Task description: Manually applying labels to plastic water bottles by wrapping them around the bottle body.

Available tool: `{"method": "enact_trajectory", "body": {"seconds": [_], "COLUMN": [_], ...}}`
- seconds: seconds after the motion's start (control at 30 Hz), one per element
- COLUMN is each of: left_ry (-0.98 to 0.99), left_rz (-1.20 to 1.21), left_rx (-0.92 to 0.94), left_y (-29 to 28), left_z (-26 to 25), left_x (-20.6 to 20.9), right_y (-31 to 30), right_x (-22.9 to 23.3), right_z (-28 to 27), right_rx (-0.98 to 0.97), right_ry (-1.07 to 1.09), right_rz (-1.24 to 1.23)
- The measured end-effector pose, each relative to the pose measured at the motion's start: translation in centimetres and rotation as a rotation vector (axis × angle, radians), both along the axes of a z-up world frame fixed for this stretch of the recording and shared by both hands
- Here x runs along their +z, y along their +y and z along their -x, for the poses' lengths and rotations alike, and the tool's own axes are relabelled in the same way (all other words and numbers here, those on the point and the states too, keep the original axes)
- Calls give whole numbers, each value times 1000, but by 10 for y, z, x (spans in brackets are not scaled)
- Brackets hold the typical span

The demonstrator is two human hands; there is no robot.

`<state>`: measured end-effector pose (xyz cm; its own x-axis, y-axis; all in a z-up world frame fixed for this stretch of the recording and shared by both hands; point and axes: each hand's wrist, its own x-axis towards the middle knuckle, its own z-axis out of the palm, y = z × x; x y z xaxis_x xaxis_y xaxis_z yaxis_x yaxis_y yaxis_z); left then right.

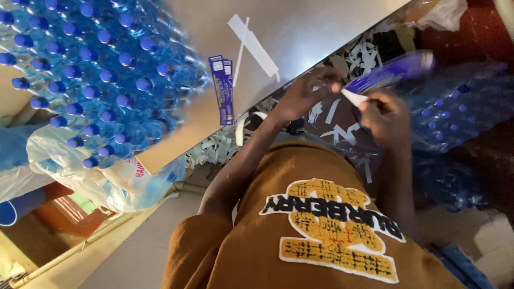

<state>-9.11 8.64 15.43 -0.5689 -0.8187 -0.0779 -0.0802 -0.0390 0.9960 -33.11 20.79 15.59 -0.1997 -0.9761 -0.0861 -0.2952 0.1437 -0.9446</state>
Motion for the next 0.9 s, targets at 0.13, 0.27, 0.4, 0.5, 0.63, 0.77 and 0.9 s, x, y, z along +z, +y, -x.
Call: {"method": "enact_trajectory", "body": {"seconds": [0.13,0.27,0.4,0.5,0.63,0.77,0.9], "left_ry": [184,198,212,254,171,276,316], "left_rz": [-153,-118,-79,-53,-56,-95,78], "left_rx": [67,146,156,212,394,746,851], "left_y": [15,30,45,50,49,17,-8], "left_z": [24,31,29,25,9,-17,-35], "left_x": [5,7,1,-13,-6,29,37], "right_y": [-14,-20,-23,-28,-21,-10,36], "right_x": [-9,-13,7,0,-14,-87,-204], "right_z": [-7,-20,-38,-29,-19,16,66], "right_rx": [0,30,53,86,8,-109,163], "right_ry": [-80,-274,-246,-133,-133,-229,663], "right_rz": [119,166,182,259,226,145,-95]}}
